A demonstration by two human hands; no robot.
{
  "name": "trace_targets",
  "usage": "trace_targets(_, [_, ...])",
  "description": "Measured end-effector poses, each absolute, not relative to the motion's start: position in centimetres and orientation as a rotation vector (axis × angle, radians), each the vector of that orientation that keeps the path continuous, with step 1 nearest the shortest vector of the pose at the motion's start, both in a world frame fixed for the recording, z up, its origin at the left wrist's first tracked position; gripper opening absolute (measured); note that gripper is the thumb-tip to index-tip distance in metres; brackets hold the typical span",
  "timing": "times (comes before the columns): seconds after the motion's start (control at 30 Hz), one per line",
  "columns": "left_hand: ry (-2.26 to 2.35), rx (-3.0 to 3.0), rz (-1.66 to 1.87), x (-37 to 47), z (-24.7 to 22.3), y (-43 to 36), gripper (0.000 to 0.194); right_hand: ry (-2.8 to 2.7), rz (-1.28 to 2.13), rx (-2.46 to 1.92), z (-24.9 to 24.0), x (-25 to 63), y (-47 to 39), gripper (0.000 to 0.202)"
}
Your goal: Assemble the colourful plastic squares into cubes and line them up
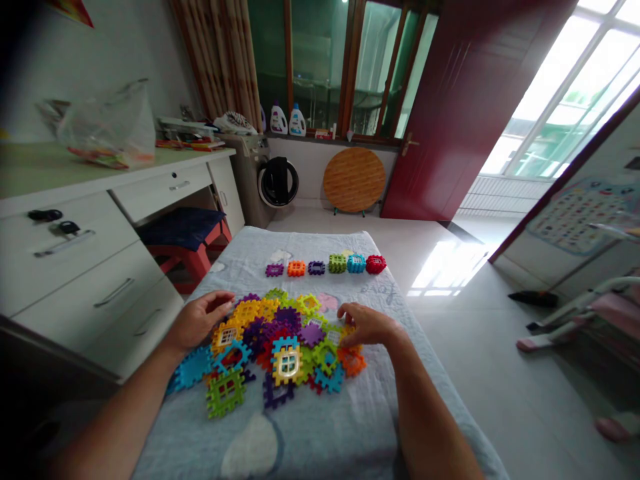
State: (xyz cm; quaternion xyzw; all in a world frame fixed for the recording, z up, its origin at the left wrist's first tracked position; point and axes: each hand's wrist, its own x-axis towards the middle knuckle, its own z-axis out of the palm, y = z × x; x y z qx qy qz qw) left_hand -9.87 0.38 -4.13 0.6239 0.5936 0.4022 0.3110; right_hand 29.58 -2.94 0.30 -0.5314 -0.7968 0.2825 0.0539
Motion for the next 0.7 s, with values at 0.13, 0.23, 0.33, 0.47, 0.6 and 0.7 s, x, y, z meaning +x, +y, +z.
trace_targets(0.13, [1.638,1.736,1.047,-9.8,-3.8,0.2,0.04,-2.421,0.816,-1.598,-0.6,29.7,-2.7,0.038])
trace_targets(0.23, [1.645,1.767,1.048,-9.7,-3.8,0.3,0.04,-2.293,0.821,-1.546,-1.0,29.9,-2.2,0.032])
trace_targets(0.33, [1.647,1.774,1.05,-9.8,-3.8,0.4,0.04,-2.012,0.535,-1.556,-1.6,29.6,-1.4,0.017])
trace_targets(0.47, [1.633,1.755,1.049,-9.8,-3.7,0.3,0.04,-1.854,0.141,-1.52,-2.8,28.7,-0.4,0.005])
trace_targets(0.6, [1.66,1.759,1.053,-9.8,-3.5,0.1,0.04,-2.08,0.14,-1.505,-3.8,28.3,-0.1,0.009])
trace_targets(0.7, [1.678,1.779,1.087,-10.0,-3.6,0.1,0.038,-2.19,0.295,-1.505,-3.7,28.5,-0.3,0.011])
